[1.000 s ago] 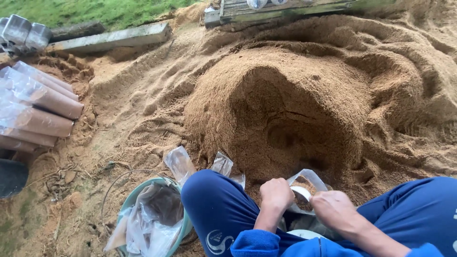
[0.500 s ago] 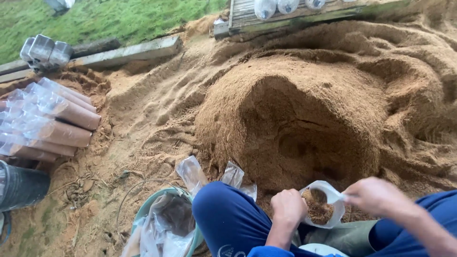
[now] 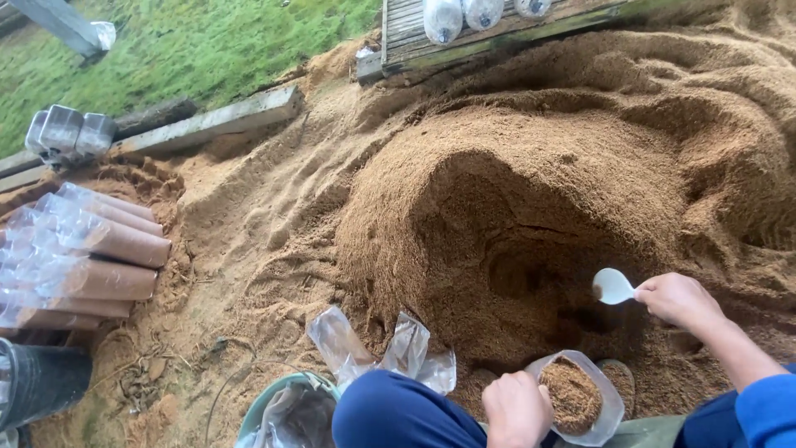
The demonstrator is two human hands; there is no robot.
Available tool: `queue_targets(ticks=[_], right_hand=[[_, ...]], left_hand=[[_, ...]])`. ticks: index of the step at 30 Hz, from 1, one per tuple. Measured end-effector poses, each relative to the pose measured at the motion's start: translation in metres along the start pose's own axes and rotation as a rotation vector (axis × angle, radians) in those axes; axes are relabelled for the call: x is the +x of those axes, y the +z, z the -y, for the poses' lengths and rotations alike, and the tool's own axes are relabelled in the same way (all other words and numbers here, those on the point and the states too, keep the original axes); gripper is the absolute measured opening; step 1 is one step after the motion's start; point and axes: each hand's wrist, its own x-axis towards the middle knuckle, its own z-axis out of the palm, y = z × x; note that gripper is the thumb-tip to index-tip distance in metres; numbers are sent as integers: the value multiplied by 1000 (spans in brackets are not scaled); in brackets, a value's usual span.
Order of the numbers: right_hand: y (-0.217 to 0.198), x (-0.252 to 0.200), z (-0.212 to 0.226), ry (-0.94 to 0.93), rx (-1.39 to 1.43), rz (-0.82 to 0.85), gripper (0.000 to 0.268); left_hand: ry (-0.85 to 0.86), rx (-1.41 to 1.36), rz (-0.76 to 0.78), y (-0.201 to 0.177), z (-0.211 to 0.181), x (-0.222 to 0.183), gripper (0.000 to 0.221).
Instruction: Filling small plastic bags with granular material from a large pile using a hand scoop at a natural pace.
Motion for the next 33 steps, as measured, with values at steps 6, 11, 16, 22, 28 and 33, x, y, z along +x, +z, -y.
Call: queue_targets(ticks=[6, 11, 16, 22, 28, 33], right_hand=[[38, 42, 6, -13, -238, -108, 42], [80, 77, 15, 57, -199, 21, 42], [118, 97, 40, 20, -92, 106, 41], [185, 115, 54, -190, 266, 70, 39], [154, 88, 45, -91, 784, 309, 31], [121, 62, 45, -82, 804, 342, 31]], left_hand=[[46, -7, -18, 10, 1, 4, 29], [-34, -38, 75, 5, -3, 10, 25], [-112, -19, 288, 26, -3, 24, 29], [-107, -24, 272, 23, 1, 22, 28], [-94, -41, 332, 20, 1, 26, 39], [-109, 22, 422, -1, -6, 31, 37]])
